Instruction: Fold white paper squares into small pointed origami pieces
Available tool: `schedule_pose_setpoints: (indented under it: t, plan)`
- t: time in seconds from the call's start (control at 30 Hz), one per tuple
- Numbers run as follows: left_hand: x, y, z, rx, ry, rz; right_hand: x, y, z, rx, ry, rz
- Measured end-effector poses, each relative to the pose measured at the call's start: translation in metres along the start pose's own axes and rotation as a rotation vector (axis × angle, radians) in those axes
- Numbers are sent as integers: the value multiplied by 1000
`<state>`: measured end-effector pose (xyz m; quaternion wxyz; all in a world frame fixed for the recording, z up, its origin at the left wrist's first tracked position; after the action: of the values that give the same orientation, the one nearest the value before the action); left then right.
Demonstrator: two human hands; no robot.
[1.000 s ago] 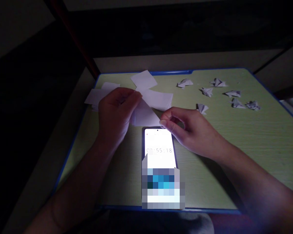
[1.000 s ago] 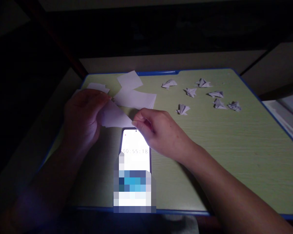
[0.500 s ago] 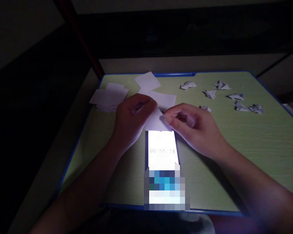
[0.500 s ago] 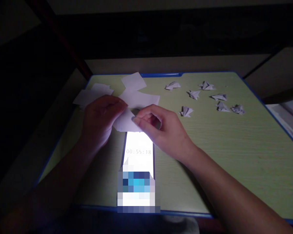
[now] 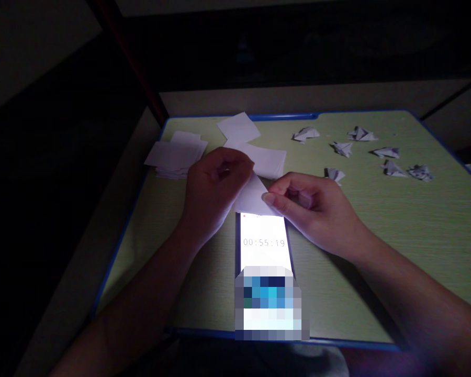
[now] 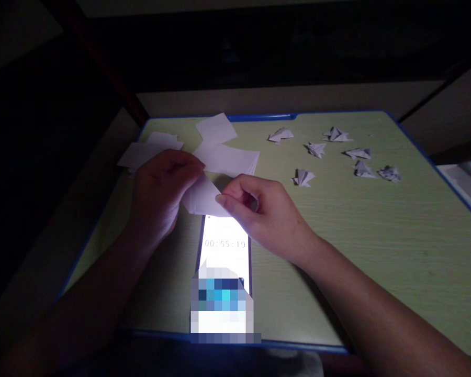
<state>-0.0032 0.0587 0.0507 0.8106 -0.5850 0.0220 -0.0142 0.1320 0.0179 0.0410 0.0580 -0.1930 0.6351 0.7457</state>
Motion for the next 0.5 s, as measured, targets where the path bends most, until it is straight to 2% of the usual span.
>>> schedule_pose_setpoints:
  t: [0.5]
  plan:
    - [-1,23,2,-226,1,-72,-3,-4,1,4,-10,28]
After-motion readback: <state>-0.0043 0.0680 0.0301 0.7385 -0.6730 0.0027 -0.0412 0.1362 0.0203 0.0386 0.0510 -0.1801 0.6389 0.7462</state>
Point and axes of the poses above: each hand's wrist, its own z-axis towards the middle knuckle, its own x-axis out of the palm, y = z × x, the point moved 10 cm from there along z, towards the middle knuckle
